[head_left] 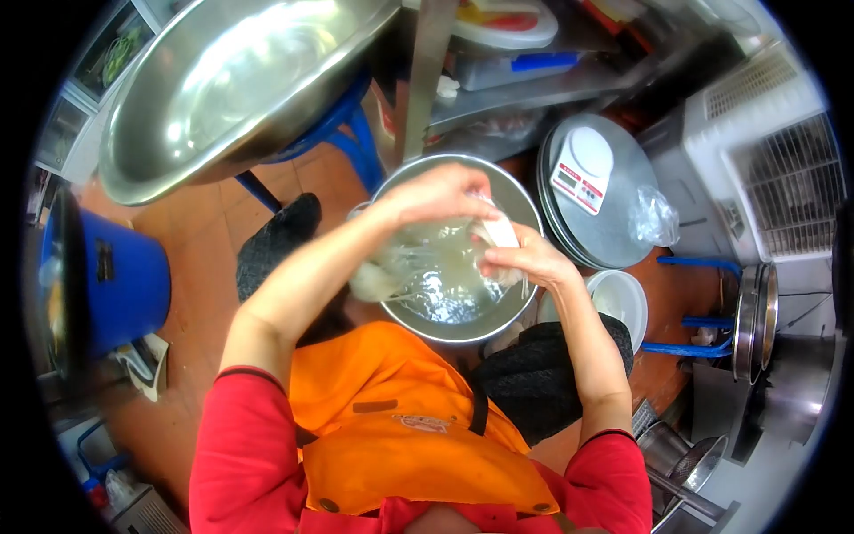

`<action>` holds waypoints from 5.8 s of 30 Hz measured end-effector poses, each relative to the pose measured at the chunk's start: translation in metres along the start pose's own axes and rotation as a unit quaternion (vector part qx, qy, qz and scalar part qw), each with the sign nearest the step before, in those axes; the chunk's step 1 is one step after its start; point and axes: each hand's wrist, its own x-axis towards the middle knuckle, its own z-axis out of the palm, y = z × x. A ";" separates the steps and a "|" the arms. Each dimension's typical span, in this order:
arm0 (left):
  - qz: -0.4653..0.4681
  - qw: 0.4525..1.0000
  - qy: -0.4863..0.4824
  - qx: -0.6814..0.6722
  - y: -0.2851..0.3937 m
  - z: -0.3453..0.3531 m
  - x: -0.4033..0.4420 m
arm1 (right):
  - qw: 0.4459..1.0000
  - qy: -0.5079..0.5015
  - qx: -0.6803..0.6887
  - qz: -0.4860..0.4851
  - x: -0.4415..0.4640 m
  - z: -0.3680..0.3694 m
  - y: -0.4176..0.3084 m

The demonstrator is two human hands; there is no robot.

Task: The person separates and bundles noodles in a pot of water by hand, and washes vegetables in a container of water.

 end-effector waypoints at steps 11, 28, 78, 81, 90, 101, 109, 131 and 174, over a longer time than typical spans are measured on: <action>0.041 0.909 -0.108 -0.400 -0.022 0.030 -0.003 | 0.965 -0.029 0.251 -0.078 -0.011 0.003 -0.035; 0.027 0.728 0.110 -0.676 -0.023 0.037 0.019 | 0.871 0.185 -0.415 -0.185 0.024 0.005 -0.024; -0.128 0.943 0.180 0.250 -0.079 0.090 -0.154 | 0.991 0.114 -0.059 -0.047 0.023 0.002 0.016; -0.117 0.957 0.194 0.182 -0.070 0.075 -0.168 | 0.994 0.101 -0.032 -0.025 0.028 0.007 0.021; -0.062 0.969 0.229 0.072 -0.066 0.055 -0.179 | 0.999 0.005 0.030 -0.032 0.036 0.065 0.023; -0.078 0.967 0.235 -0.062 -0.031 0.007 -0.179 | 0.997 -0.073 0.020 -0.021 0.042 0.105 0.020; -0.028 0.966 0.255 -0.026 0.035 -0.065 -0.179 | 0.999 -0.010 -0.044 -0.011 0.032 0.058 -0.003; 0.118 0.990 0.035 0.075 0.006 0.056 -0.012 | 0.988 0.104 -0.117 -0.009 -0.093 -0.024 -0.108; 0.061 0.997 -0.006 -0.054 0.010 0.039 -0.018 | 0.827 0.274 -0.484 -0.084 -0.016 0.004 -0.094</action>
